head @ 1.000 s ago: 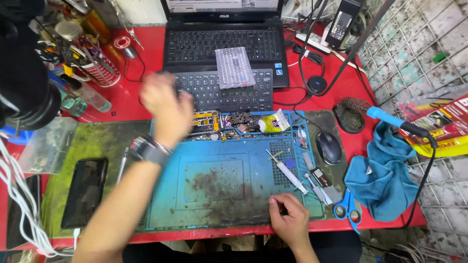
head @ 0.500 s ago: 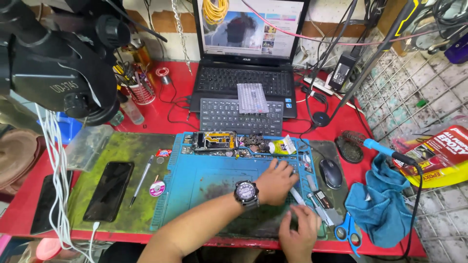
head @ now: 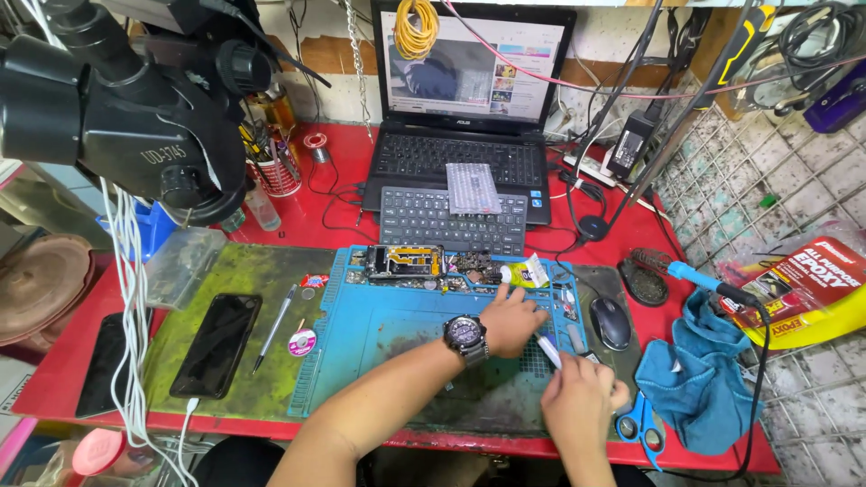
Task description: Repairing a mobile phone motherboard using precision tools on a repair bench, including handling small components and connectors.
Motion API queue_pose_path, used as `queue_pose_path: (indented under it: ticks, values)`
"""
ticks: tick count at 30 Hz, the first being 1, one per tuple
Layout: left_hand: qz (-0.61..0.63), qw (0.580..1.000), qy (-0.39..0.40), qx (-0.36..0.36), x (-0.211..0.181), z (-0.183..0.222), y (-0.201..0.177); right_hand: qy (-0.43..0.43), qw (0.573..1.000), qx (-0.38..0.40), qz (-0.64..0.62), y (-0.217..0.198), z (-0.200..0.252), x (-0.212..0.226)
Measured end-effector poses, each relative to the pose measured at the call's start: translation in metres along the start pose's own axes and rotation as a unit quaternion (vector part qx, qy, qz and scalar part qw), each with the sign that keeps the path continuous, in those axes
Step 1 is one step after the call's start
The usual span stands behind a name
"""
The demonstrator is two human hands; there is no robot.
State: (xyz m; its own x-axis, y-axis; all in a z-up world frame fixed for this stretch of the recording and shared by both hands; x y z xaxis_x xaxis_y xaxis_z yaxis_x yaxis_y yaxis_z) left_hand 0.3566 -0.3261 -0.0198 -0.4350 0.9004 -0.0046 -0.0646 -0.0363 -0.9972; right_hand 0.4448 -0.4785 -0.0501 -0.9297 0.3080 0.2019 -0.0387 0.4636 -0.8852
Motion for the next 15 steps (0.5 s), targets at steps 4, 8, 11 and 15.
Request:
queue_pose_path:
  ticks: [4,8,11,15]
  values:
    - [0.014,1.000,-0.005,0.006,0.002,0.006,-0.011,0.007,0.999,-0.030,-0.023,-0.027,0.023,-0.017]
    - [0.074,0.997,-0.034,-0.017,0.002,0.014,-0.009,0.074,0.993,-0.081,-0.052,-0.038,0.050,-0.036]
    - [0.276,0.955,-0.090,-0.060,0.000,0.029,-0.018,0.081,0.979,-0.128,-0.137,-0.068,0.058,-0.023]
    - [0.722,0.666,-0.079,-0.167,-0.004,0.056,-0.031,0.025,0.921,-0.213,-0.324,-0.120,0.057,0.019]
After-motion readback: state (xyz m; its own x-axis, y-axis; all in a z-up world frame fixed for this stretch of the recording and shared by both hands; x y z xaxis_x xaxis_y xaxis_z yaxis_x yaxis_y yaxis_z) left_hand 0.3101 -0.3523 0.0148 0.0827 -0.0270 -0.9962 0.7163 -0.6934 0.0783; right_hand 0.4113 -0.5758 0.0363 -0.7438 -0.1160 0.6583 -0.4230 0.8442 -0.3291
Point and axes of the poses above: each hand's wrist, its own z-axis away from the middle knuckle, its own y-axis out of the palm, x = y × z, the point moved 4 cm from there along -z, towards the middle knuckle, and after that the axes turned 9 degrees about -z, right-handed, at the moved point
